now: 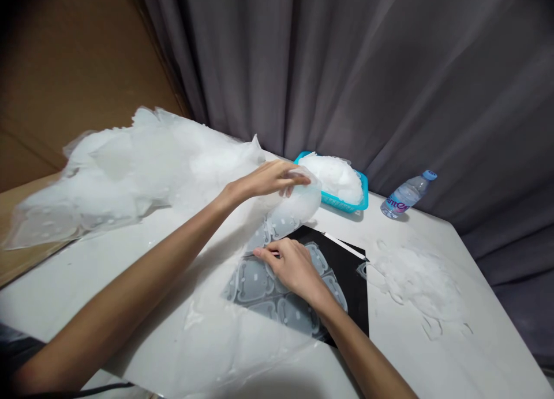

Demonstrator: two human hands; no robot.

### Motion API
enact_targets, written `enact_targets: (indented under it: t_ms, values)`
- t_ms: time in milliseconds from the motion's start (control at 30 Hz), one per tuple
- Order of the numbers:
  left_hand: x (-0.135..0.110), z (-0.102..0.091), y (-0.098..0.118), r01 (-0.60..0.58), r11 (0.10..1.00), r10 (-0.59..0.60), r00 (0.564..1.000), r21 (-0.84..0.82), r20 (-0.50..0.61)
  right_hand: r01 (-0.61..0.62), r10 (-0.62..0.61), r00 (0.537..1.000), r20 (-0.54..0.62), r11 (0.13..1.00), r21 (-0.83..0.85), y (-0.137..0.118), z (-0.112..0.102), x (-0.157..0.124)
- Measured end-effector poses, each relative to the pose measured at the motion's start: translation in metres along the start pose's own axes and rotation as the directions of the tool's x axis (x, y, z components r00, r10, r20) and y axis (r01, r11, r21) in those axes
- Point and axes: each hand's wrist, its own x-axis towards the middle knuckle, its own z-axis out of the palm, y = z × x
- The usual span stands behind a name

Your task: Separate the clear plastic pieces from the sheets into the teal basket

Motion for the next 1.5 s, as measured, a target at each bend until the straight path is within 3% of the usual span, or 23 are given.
enact_targets:
  t_ms: [367,767,1133,1500]
  values:
    - [-0.001,-0.004,0.003,0.007,1.0,-0.007,1.0,0.011,-0.019,-0.015,0.016,1.0,0.026,0.999,-0.048,-0.007,0.007,0.008]
    - [-0.003,-0.01,0.006,0.025,1.0,-0.025,0.999,-0.006,-0.042,0.0,0.0,0.999,0.038,1.0,0.009,-0.01,0.012,0.013]
    - [-0.004,-0.012,0.004,0.009,1.0,-0.009,0.997,0.005,-0.079,-0.019,0.023,0.999,0.047,0.997,-0.078,-0.019,0.017,0.018]
    - [-0.004,-0.015,0.005,0.01,1.0,-0.01,0.992,-0.004,-0.129,-0.008,0.008,0.999,0.042,1.0,-0.021,-0.027,0.025,0.017]
